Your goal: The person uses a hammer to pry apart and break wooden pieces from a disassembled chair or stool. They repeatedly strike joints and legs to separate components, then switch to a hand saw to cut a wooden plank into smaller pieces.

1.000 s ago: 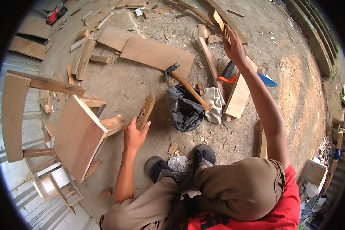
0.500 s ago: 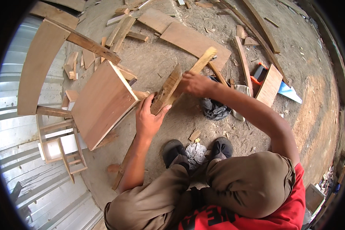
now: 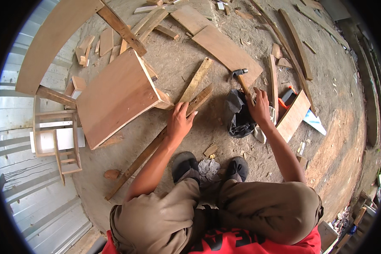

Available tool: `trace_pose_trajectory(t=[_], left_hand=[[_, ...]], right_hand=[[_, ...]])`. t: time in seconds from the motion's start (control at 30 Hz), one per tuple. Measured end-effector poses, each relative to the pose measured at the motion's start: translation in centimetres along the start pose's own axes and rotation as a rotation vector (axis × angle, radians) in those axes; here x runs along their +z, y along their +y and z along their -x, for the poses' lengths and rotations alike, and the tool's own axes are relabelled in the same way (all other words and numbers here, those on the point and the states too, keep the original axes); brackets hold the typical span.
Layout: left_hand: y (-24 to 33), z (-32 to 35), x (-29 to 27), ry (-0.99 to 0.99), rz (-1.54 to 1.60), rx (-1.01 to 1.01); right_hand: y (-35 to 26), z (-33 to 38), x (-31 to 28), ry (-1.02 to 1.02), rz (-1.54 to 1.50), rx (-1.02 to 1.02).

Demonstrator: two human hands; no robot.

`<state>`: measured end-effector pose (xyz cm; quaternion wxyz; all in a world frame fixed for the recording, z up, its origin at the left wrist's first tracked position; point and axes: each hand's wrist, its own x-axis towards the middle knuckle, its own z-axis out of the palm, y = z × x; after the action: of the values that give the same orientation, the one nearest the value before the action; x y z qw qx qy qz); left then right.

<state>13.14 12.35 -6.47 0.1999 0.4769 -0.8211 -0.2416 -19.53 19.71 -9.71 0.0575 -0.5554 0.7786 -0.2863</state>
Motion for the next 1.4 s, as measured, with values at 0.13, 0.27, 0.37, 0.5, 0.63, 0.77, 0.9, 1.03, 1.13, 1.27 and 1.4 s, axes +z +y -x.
trace_pose_trajectory(t=[0.13,0.27,0.37,0.5,0.63,0.77,0.9,1.03,1.13,1.27,1.4], left_hand=[[0.8,-1.0,2.0,0.032,-0.011,0.029],[1.9,-0.1,0.4,0.018,-0.03,-0.042],[1.5,0.7,-0.7,0.11,-0.085,0.032],[0.9,1.2,-2.6,0.096,-0.09,-0.019],[1.4,1.0,-2.8,0.087,0.02,-0.055],[0.0,1.3,-3.4,0.069,0.052,-0.071],[2.0,-0.5,-1.1,-0.011,0.125,-0.079],[-0.4,-1.3,1.0,0.037,0.05,0.034],[-2.3,-1.5,3.9,0.073,0.04,0.121],[-1.1,-1.4,5.6,0.0,0.04,0.053],[-1.2,-1.8,5.2,-0.071,0.027,0.046]], right_hand=[[-1.9,-2.7,-3.4,0.102,0.032,-0.23],[-5.6,-6.5,-0.2,-0.224,-0.135,-0.334],[-7.7,-7.9,4.6,-0.376,-0.077,-0.385],[-8.7,-9.5,8.1,-0.286,0.213,-0.663],[-7.9,-8.9,9.6,-0.279,0.438,-0.784],[-10.1,-5.8,7.0,-0.476,0.434,-0.679],[-6.9,-1.2,4.9,-0.392,0.247,-0.598],[-8.2,-0.7,1.1,-0.12,-0.003,-0.435],[-5.1,-1.1,-1.3,0.102,-0.151,-0.175],[1.9,0.9,-1.3,-0.055,0.028,0.007],[3.0,0.6,-0.5,-0.165,0.1,0.102]])
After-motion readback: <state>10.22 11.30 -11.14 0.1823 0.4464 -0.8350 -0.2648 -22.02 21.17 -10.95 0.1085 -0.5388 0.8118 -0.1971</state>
